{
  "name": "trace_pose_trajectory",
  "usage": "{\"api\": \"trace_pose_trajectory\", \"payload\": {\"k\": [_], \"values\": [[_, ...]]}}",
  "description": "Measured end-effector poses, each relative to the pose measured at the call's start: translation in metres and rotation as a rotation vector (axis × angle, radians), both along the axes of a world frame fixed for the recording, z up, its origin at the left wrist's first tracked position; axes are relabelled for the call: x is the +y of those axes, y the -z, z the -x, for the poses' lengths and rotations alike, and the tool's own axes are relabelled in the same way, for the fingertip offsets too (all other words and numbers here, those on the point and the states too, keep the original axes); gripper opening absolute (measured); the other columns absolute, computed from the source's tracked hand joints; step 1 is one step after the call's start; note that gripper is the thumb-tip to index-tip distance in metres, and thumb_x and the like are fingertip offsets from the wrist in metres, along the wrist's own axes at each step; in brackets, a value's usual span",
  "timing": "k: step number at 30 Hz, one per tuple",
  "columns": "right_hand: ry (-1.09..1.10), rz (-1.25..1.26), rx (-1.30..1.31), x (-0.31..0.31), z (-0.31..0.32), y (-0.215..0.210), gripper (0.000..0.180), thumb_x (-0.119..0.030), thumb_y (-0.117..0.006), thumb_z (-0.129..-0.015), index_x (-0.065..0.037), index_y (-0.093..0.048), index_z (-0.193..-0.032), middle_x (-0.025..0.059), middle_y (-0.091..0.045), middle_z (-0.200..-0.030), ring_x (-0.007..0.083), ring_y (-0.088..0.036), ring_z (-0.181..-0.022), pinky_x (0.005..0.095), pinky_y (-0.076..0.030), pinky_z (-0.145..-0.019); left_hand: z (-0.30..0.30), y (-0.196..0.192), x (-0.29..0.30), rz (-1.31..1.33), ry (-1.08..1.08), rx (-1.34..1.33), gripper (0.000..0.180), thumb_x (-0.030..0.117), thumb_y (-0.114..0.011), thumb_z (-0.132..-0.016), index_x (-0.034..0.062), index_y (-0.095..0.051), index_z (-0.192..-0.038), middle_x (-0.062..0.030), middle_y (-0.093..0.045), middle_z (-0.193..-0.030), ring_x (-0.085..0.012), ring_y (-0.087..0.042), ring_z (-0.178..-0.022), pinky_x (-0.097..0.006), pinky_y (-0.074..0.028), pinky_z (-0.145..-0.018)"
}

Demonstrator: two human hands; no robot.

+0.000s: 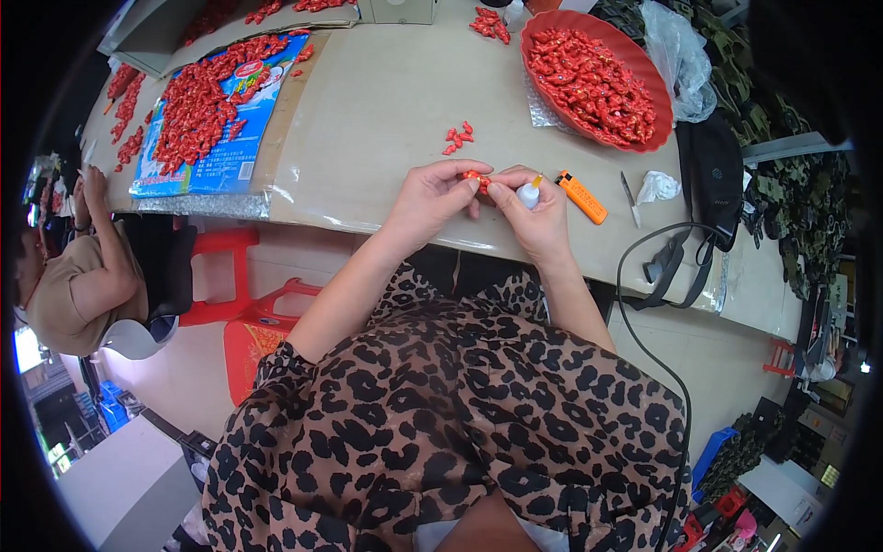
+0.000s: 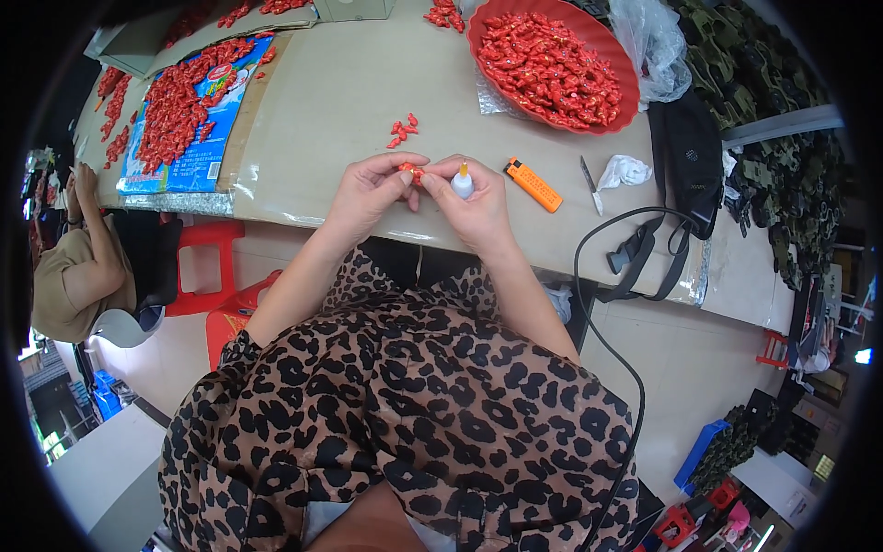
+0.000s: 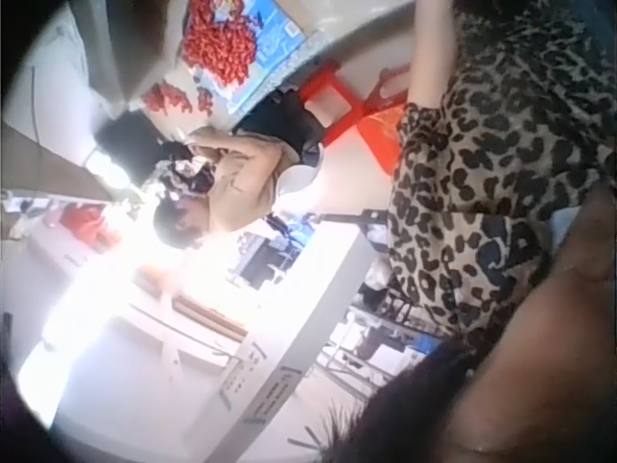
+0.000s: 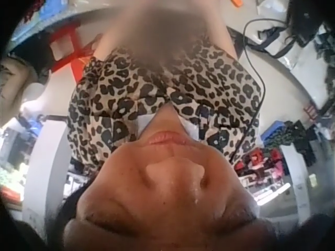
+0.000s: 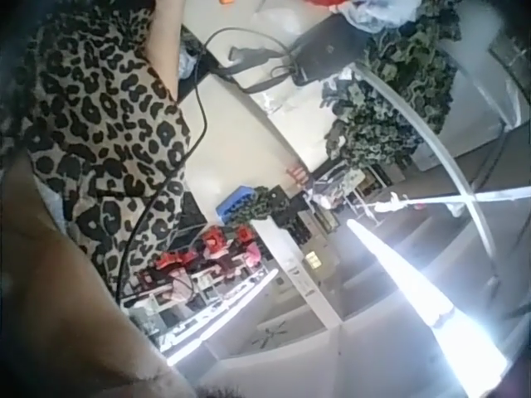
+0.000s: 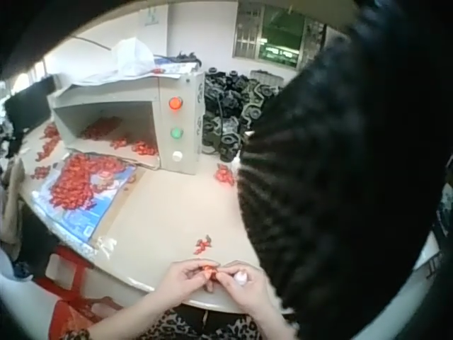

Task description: The person takes heated plastic toy pieces from a heating machine and applies glue to assemble the parts together using a glue bottle.

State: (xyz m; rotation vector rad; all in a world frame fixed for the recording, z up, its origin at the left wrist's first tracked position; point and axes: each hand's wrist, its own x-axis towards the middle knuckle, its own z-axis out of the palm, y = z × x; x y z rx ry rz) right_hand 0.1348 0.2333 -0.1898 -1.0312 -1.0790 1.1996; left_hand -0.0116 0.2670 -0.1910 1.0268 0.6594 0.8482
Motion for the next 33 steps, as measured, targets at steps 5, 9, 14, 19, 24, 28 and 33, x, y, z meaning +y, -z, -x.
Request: {"api": "trace_pose_trajectory", "payload": {"k": [5, 9, 14, 19, 24, 28, 33], "values": [[0.014, 0.055, 0.091, 0.004, -0.003, -0.004, 0.007, -0.006, -0.057, -0.077, 0.001, -0.057, -0.08, 0.0029, -0.056, -0.071, 0.0066, -0.051, -0.062, 0.0188, -0.043, -0.056, -0.001, -0.004, 0.005, 0.163, 0.044, -0.135, 0.024, 0.015, -0.046, -0.085, -0.0017, -0.051, -0.102, -0.0048, -0.054, -0.078, -0.0101, -0.05, -0.062, -0.024, -0.044, -0.056], [0.037, 0.063, 0.105, 0.006, -0.005, -0.008, 0.009, -0.008, -0.059, -0.076, 0.0, -0.057, -0.08, 0.0028, -0.056, -0.071, 0.0063, -0.051, -0.061, 0.0186, -0.044, -0.056, -0.003, -0.005, 0.01, 0.147, 0.072, -0.159, 0.021, 0.017, -0.044, -0.086, 0.0009, -0.047, -0.099, -0.0042, -0.051, -0.074, -0.0097, -0.048, -0.06, -0.024, -0.044, -0.055], [0.043, 0.077, 0.103, 0.007, -0.004, -0.012, 0.008, -0.008, -0.059, -0.076, 0.0, -0.057, -0.08, 0.0026, -0.056, -0.071, 0.0059, -0.051, -0.063, 0.0184, -0.044, -0.057, -0.003, -0.006, 0.011, 0.152, 0.08, -0.171, 0.015, 0.016, -0.043, -0.086, 0.0026, -0.046, -0.091, -0.0041, -0.05, -0.073, -0.0093, -0.048, -0.06, -0.024, -0.044, -0.054], [0.023, 0.073, 0.091, 0.008, -0.004, -0.009, 0.008, -0.006, -0.058, -0.076, 0.0, -0.057, -0.08, 0.0029, -0.057, -0.073, 0.0058, -0.051, -0.065, 0.0184, -0.043, -0.058, -0.002, -0.004, 0.011, 0.11, 0.031, -0.181, 0.013, 0.012, -0.046, -0.084, 0.0022, -0.046, -0.093, -0.0056, -0.053, -0.08, -0.0106, -0.049, -0.064, -0.024, -0.043, -0.06], [0.036, 0.014, 0.054, 0.009, -0.002, -0.008, 0.007, -0.003, -0.056, -0.077, 0.001, -0.056, -0.082, 0.0049, -0.058, -0.078, 0.007, -0.052, -0.07, 0.0193, -0.044, -0.061, -0.002, 0.0, 0.012, -0.01, -0.016, -0.206, 0.016, 0.007, -0.05, -0.081, 0.0016, -0.046, -0.095, -0.007, -0.054, -0.086, -0.0128, -0.051, -0.072, -0.025, -0.042, -0.069], [0.009, 0.044, 0.108, 0.008, 0.001, -0.016, 0.008, -0.002, -0.056, -0.076, 0.001, -0.056, -0.083, 0.0051, -0.058, -0.079, 0.0077, -0.053, -0.071, 0.02, -0.045, -0.064, 0.001, -0.002, 0.011, -0.019, -0.012, -0.212, 0.018, 0.006, -0.051, -0.08, 0.0011, -0.046, -0.096, -0.0077, -0.054, -0.087, -0.014, -0.052, -0.078, -0.026, -0.043, -0.072], [0.027, 0.042, 0.065, 0.013, 0.006, -0.023, 0.011, -0.002, -0.056, -0.076, 0.001, -0.054, -0.086, 0.0052, -0.056, -0.079, 0.0081, -0.054, -0.067, 0.0204, -0.046, -0.062, 0.006, -0.013, 0.014, -0.032, -0.021, -0.191, 0.017, 0.005, -0.051, -0.08, 0.0009, -0.046, -0.096, -0.0077, -0.054, -0.087, -0.0139, -0.053, -0.076, -0.026, -0.043, -0.072]]}}
